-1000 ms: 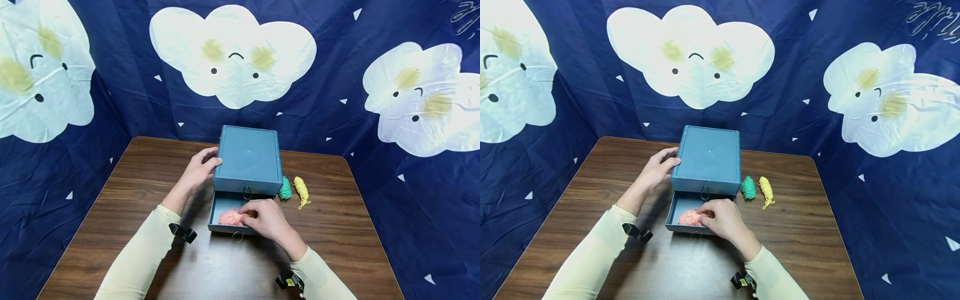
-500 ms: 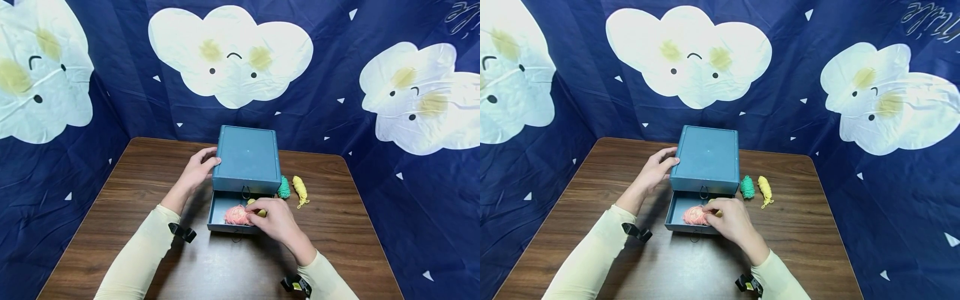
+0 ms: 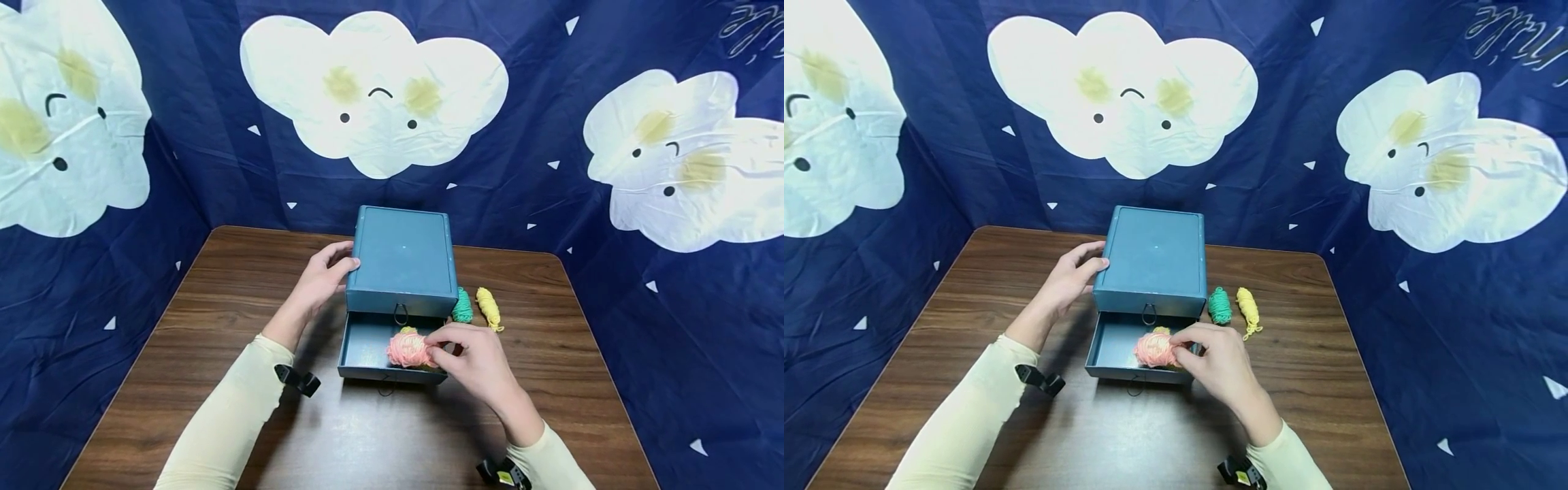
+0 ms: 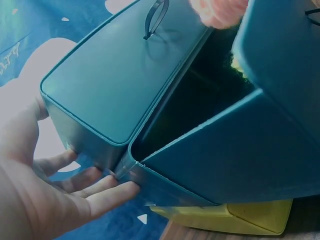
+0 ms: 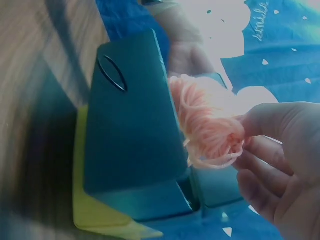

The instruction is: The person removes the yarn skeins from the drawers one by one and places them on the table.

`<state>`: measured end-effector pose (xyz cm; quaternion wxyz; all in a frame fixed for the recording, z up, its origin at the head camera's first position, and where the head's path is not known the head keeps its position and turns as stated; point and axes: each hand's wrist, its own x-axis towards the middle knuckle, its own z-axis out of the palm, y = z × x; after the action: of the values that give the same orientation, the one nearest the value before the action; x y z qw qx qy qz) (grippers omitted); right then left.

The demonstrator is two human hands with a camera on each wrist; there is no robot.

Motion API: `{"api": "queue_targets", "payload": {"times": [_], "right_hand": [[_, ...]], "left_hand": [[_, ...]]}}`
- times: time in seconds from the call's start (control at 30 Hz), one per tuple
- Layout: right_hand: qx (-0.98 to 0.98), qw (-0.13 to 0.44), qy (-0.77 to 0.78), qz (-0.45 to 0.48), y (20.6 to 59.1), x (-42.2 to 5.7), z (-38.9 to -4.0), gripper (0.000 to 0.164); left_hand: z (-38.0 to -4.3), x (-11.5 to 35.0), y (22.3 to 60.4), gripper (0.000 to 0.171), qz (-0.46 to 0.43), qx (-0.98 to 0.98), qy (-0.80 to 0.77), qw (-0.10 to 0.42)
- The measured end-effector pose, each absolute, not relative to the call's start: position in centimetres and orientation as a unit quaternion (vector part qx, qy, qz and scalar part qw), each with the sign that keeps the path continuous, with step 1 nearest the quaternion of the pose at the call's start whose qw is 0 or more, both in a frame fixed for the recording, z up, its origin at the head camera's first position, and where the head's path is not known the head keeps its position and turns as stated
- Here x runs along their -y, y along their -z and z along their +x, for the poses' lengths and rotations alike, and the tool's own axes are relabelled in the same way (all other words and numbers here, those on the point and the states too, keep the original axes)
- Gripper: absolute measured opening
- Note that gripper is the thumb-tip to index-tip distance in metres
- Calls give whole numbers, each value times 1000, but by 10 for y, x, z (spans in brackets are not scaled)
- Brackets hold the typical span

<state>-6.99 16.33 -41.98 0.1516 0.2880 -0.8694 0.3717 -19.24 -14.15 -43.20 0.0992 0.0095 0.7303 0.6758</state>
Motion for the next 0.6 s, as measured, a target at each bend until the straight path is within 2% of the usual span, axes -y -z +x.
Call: {"api": "queue_targets", "payload": {"times": [0.6], "right_hand": [[858, 207, -424, 205, 409, -212, -65, 22]], "left_hand": [[-192, 142, 433, 59, 13, -729, -676, 101]]}}
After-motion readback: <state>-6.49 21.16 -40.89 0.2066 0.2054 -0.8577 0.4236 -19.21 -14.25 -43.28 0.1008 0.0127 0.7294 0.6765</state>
